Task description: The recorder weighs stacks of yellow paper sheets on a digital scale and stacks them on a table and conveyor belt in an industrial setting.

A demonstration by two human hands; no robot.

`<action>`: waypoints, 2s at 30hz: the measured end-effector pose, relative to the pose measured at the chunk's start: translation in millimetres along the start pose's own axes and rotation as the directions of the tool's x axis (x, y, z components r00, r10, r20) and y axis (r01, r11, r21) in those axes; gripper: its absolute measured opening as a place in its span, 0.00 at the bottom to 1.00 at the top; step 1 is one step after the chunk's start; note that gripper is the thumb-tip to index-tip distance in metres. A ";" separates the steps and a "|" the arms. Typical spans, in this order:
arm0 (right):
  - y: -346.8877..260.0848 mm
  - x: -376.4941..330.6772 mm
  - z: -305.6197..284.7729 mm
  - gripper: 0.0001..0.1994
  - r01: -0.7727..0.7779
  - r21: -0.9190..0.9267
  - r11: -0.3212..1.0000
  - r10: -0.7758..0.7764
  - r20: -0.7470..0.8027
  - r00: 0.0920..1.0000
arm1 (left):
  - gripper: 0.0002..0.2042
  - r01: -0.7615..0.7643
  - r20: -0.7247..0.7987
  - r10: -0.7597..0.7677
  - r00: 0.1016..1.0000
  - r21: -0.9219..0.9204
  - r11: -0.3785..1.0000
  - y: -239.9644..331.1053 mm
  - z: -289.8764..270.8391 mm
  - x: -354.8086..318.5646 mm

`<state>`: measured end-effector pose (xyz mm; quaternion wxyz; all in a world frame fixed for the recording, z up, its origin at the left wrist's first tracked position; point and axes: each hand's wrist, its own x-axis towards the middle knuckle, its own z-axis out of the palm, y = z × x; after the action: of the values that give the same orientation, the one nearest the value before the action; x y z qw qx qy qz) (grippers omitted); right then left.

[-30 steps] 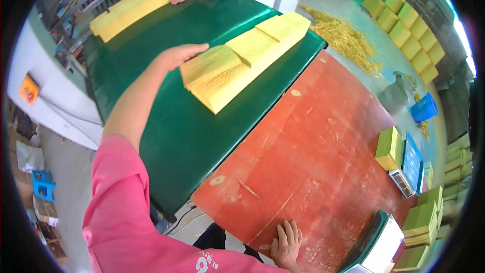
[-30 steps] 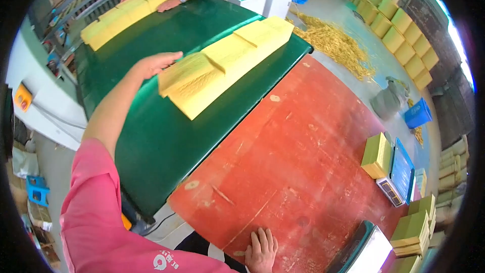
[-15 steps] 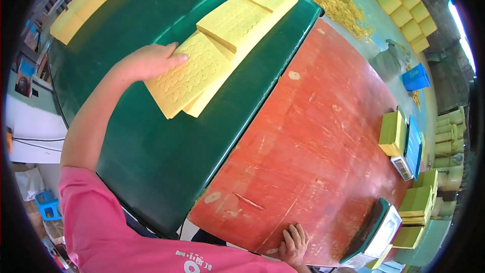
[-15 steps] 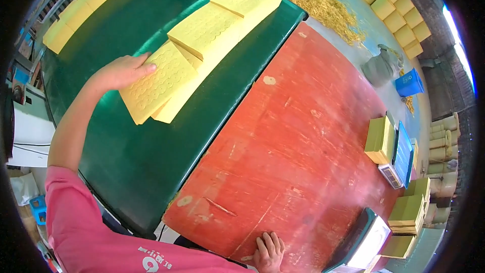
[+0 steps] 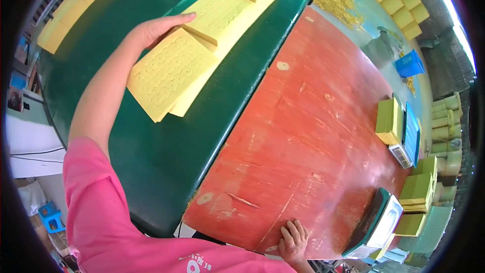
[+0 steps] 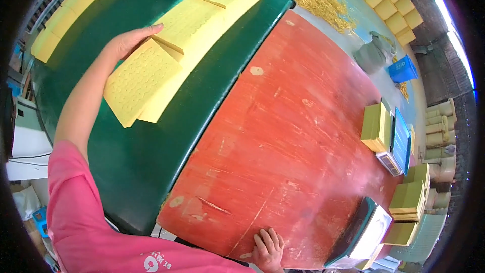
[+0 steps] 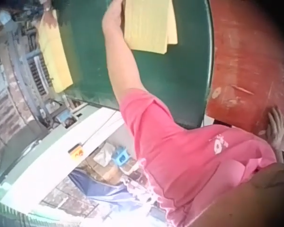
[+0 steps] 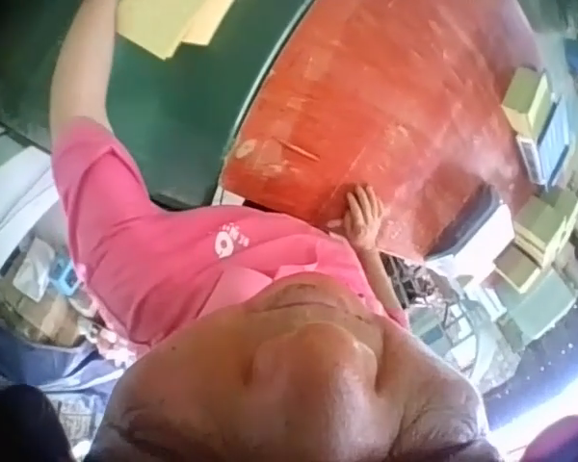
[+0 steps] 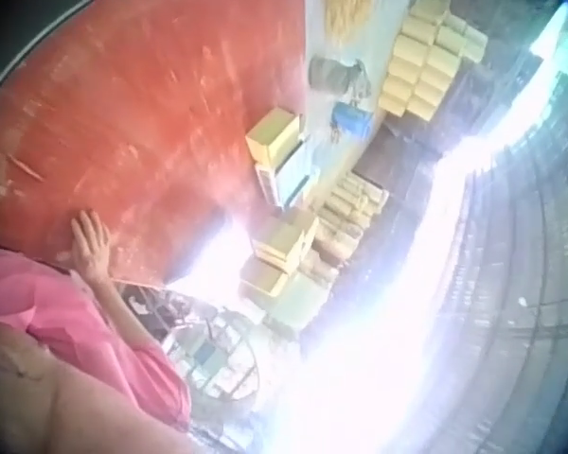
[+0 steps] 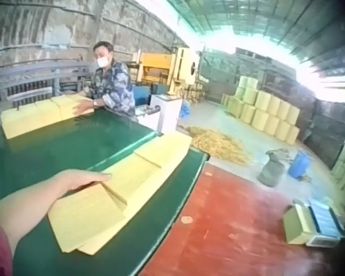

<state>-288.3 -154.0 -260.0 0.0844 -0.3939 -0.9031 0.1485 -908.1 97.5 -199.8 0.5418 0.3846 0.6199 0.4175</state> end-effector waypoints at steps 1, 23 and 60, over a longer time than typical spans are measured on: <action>-0.7 -0.6 -0.2 0.20 -0.014 -0.003 1.000 0.014 0.005 1.000 | 0.34 0.109 0.067 -0.112 0.991 0.050 0.993 9.4 8.3 -2.0; 16.8 -20.5 -2.9 0.19 0.031 0.183 0.983 0.008 -0.210 0.978 | 0.30 0.213 0.320 -0.182 0.930 -0.063 0.975 -21.8 317.7 -99.2; 102.7 -249.7 7.9 0.30 -0.366 0.603 -0.709 -0.009 0.511 0.860 | 0.41 -0.236 0.162 0.451 0.878 0.965 0.111 -51.0 682.5 -370.4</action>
<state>-51.2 -273.2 -310.7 0.2512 -0.2733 -0.1119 0.9218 -188.4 -195.9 -161.5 0.0104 0.7311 0.6774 0.0805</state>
